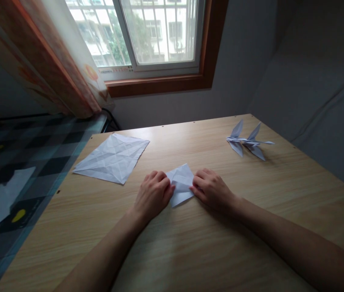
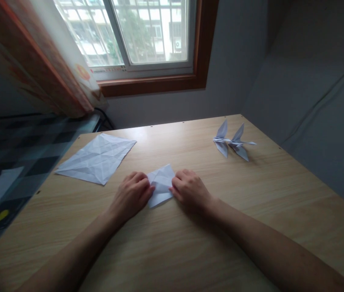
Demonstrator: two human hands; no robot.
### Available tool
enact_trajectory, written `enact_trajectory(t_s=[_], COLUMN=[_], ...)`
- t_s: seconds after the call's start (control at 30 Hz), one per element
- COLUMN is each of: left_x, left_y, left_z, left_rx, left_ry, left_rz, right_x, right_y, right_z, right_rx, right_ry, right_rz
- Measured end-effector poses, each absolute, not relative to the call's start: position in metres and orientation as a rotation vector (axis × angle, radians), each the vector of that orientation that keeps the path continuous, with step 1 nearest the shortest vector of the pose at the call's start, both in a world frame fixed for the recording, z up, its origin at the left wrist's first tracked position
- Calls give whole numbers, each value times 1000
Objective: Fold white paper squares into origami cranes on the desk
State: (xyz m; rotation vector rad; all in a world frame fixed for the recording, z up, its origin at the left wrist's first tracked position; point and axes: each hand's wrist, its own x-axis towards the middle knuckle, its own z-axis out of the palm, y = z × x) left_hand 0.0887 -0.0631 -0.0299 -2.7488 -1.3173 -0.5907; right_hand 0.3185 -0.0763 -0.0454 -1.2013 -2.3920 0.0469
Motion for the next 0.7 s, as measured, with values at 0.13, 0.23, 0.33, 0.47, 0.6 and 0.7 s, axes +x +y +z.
enact_trajectory(t_s=[0.13,0.23,0.33,0.47,0.6,0.7], left_x=[90,89,89,90,92,93], left_y=[-64,-65,-67,-69,-72,-73], left_z=[-32,-33,-32,-26,-23,-24], left_rx=[-2713,-2699,-2732,-2791,-2774,-2819], left_ry=[-1333,-1299,-1099,-860,-901,-984], left_rz=[-544,-590,-584,-393,-300,-358], right_x=[316,318,321,322,317,313], right_y=[-75,-73,-72,-74,-81,-87], right_z=[-48,-51,-51,-47,-41,-41], right_rx=[-1194,-1067,-997,-994,-956,-850], right_ry=[-2353,-2374,-2389,-2417,-2478,-2515], right_rz=[113,119,136,157,167,206])
